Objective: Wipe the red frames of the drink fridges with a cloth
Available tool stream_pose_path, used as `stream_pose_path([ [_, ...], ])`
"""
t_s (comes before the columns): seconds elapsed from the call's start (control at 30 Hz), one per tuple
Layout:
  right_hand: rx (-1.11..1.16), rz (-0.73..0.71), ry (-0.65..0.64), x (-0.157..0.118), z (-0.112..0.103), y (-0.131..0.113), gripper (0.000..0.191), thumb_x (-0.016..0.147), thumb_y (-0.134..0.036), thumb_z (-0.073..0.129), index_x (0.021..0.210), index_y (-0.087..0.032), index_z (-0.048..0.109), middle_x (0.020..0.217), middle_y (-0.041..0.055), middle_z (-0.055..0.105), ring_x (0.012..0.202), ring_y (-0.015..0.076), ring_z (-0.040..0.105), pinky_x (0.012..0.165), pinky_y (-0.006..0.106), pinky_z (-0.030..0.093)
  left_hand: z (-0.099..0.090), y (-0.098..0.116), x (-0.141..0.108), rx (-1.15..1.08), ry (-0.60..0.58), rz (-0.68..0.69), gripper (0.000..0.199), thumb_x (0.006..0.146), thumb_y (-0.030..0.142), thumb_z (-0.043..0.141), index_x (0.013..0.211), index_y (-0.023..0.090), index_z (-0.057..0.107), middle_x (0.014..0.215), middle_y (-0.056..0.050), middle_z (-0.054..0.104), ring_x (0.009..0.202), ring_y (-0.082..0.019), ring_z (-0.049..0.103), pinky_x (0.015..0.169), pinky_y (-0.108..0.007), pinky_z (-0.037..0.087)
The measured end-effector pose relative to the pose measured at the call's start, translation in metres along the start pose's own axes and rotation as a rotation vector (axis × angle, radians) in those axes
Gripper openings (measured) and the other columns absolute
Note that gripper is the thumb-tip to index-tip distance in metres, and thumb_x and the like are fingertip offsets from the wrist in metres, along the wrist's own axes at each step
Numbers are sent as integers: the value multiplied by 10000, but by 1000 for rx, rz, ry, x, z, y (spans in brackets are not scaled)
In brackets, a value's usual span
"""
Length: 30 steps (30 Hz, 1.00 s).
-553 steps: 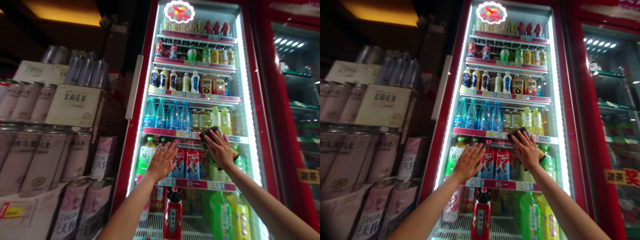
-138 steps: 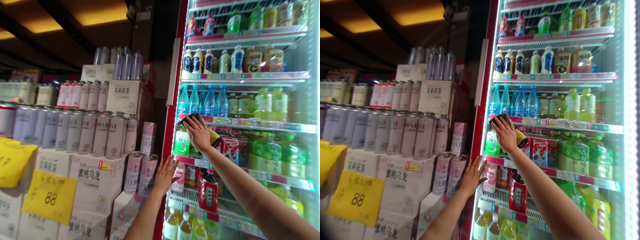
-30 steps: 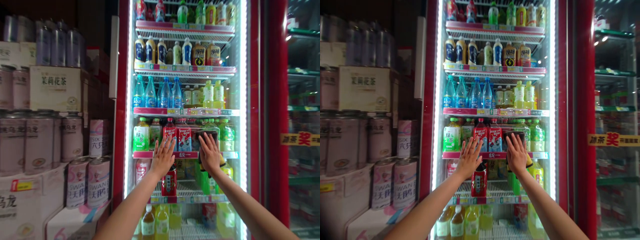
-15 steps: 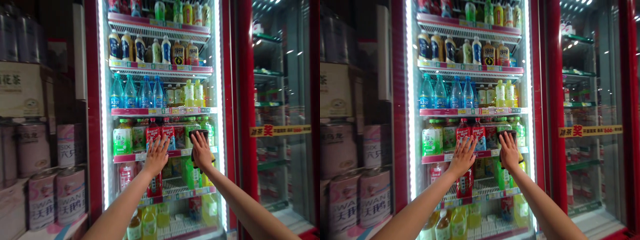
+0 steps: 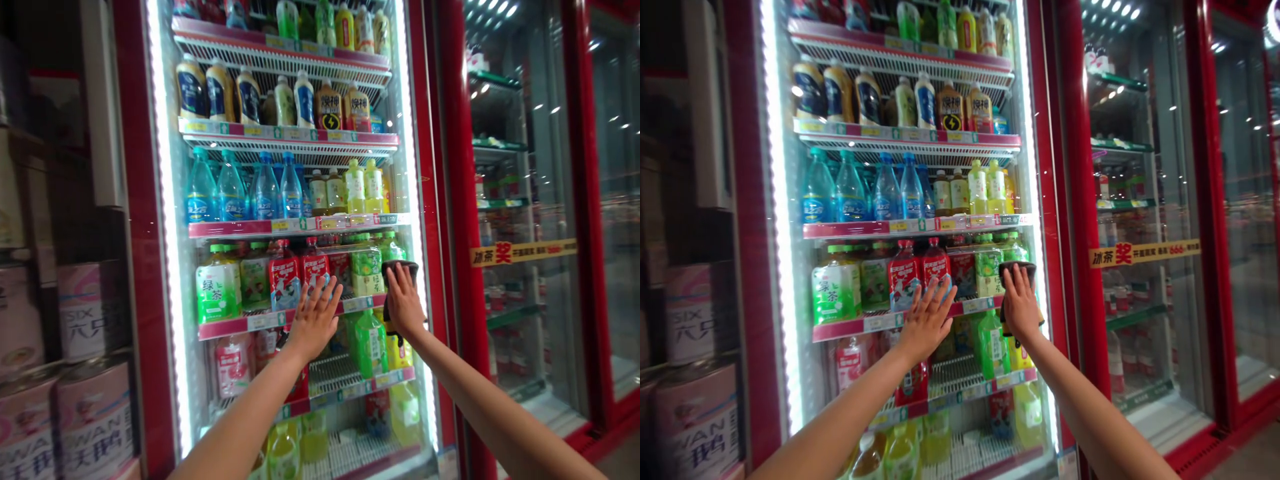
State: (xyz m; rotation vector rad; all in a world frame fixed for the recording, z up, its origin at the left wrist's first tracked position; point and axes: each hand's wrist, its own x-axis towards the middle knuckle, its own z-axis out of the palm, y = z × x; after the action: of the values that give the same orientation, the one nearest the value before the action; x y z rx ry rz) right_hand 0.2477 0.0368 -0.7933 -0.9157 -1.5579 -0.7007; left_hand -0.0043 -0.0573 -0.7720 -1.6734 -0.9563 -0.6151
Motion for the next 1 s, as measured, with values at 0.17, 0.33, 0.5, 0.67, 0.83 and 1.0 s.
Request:
stream_pose_path([
  [0.17,7,-201,-138,28,-5,2,652,987,-138,371,1599,-340,268,1667,17,283,1554,242,199,1227,536,307,7,8,18,-17,22,27,894,926,363,621,1630,238,86,1690,-49,181,1578,-245,0,1295,-507,-41],
  [0.33,15,85,54,38,-2,38,635,1000,-182,352,1615,-278,226,1666,86,281,1561,270,168,1216,592,276,14,19,28,-54,15,50,925,908,369,648,1630,263,78,1692,-42,171,1577,-258,25,1296,-509,-28],
  [0.5,15,160,99,-5,10,52,663,990,-220,402,1619,-279,202,1663,119,279,1554,304,185,1198,618,281,26,29,23,-58,-16,90,946,905,390,653,1628,265,57,1689,-47,168,1574,-245,32,1293,-496,-52],
  [0.67,22,229,182,33,11,67,621,990,-203,355,1599,-293,274,1635,110,343,1538,290,241,1207,602,267,34,33,26,-47,-34,91,945,924,425,636,1629,245,33,1688,-99,137,1571,-250,46,1283,-495,-83],
  [0.83,55,299,213,10,16,86,581,1003,-239,353,1582,-283,317,1638,101,339,1543,281,226,1212,589,270,40,32,28,-69,-44,105,926,944,455,600,1629,251,11,1689,-113,96,1567,-257,62,1285,-513,-58],
  [1.0,22,301,156,-26,16,97,572,1004,-234,349,1575,-276,327,1638,94,341,1547,269,214,1212,579,276,44,32,28,-117,-74,90,999,917,450,644,1625,261,-35,1695,-109,23,1568,-266,41,1285,-530,-26],
])
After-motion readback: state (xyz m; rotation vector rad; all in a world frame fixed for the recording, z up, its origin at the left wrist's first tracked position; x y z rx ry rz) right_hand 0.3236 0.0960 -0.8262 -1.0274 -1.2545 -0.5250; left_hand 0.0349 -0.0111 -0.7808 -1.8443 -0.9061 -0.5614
